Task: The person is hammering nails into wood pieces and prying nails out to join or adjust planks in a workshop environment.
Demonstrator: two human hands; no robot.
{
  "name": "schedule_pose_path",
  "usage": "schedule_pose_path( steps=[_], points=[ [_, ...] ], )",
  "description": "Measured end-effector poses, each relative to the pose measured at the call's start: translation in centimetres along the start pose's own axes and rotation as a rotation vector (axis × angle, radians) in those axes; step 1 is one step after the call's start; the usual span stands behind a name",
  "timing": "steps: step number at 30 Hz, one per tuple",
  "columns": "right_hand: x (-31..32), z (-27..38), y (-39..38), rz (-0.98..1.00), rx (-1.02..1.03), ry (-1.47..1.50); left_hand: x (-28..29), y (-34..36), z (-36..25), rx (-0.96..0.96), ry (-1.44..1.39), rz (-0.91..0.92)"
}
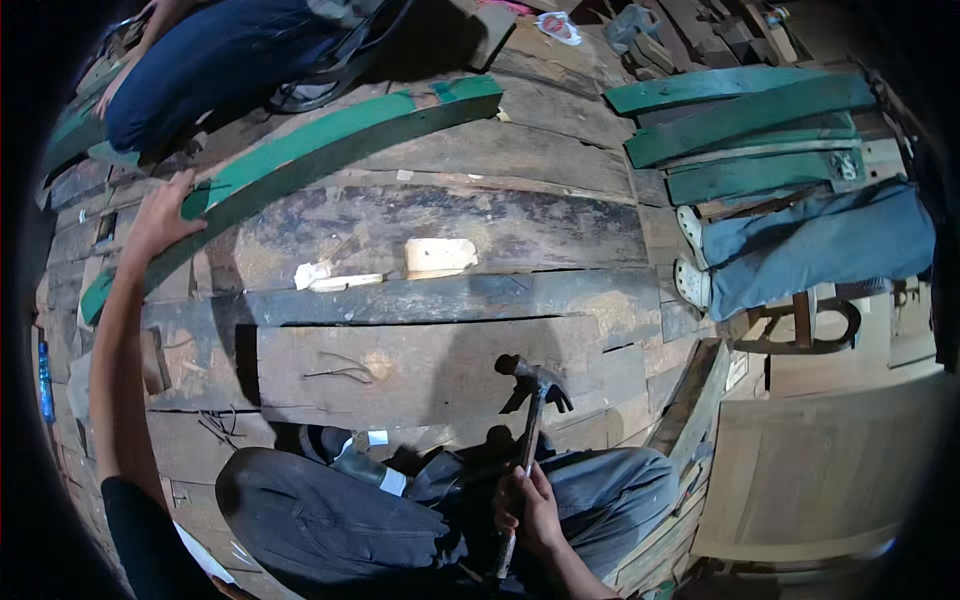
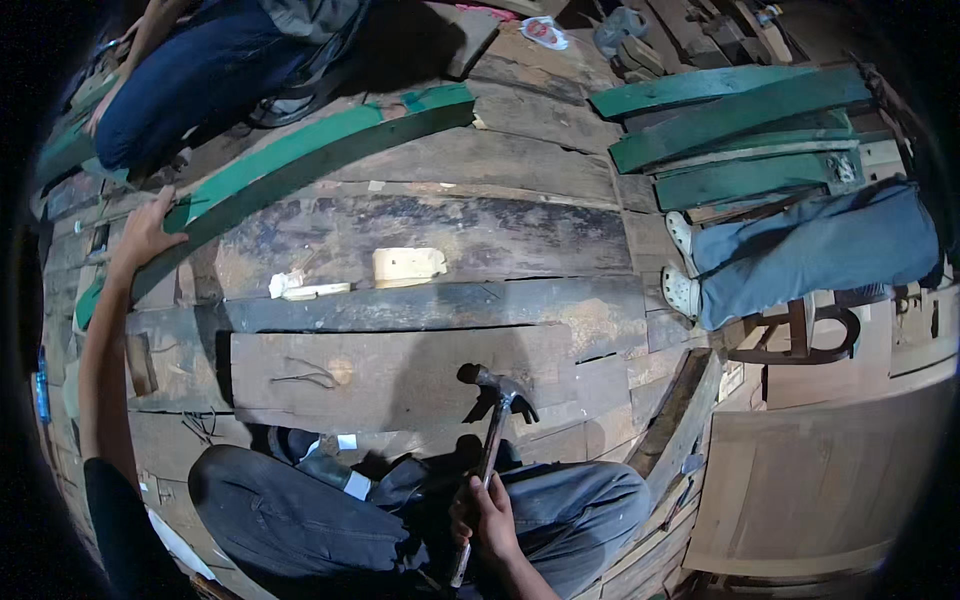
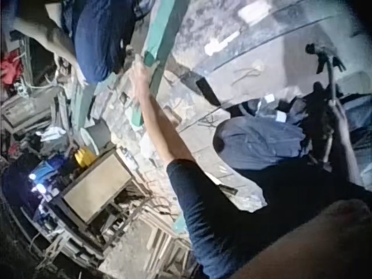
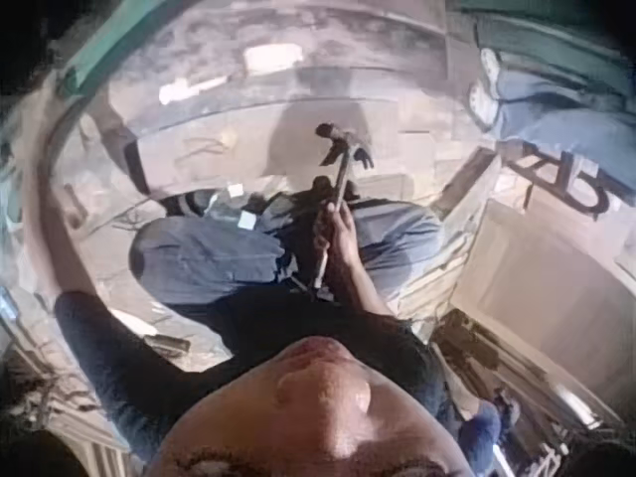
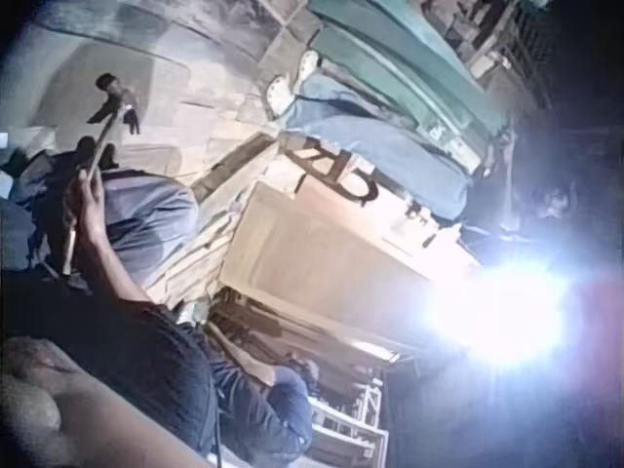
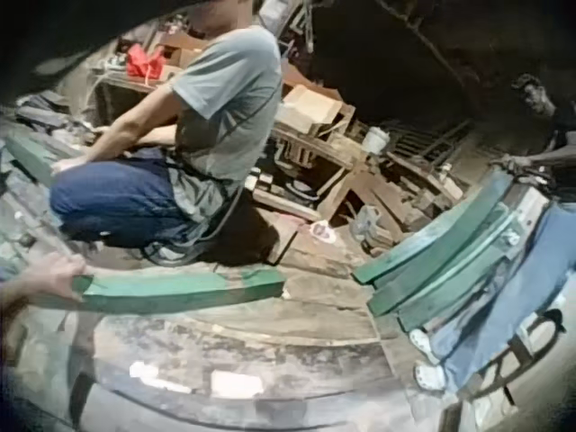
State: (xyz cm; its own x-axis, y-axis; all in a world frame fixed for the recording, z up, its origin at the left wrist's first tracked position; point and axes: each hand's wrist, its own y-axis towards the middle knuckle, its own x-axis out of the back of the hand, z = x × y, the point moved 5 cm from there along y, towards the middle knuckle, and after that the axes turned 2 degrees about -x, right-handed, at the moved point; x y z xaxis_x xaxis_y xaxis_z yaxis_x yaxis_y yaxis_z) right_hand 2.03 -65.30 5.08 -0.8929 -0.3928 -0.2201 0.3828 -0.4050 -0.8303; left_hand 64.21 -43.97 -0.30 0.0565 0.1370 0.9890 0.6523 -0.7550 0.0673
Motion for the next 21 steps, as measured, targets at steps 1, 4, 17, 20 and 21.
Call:
schedule_pose_path(
  steps=[1, 4, 17, 20, 21],
  points=[
    [0.0, 0.1, 0.1, -0.002, 0.012, 0.008, 0.0, -0.2, -0.3, 0.009, 0.045, 0.026],
    [0.2, 0.0, 0.0, 0.019, 0.008, 0.047, 1.0, 0.2, -1.7, 0.028, 0.07, 0.087],
    [1.2, 0.4, -1.1, 0.061, 0.084, 0.131, 17.1, 1.0, -9.8, -0.115, 0.229, 0.052],
    [1.9, 0.5, -0.7, 0.163, 0.119, 0.213, 20.1, -2.2, -11.0, -0.075, 0.258, 0.025],
    [1.9, 0.6, -0.8, 0.197, 0.12, 0.223, 21.2, -3.6, -11.6, -0.079, 0.245, 0.026]
  ],
)
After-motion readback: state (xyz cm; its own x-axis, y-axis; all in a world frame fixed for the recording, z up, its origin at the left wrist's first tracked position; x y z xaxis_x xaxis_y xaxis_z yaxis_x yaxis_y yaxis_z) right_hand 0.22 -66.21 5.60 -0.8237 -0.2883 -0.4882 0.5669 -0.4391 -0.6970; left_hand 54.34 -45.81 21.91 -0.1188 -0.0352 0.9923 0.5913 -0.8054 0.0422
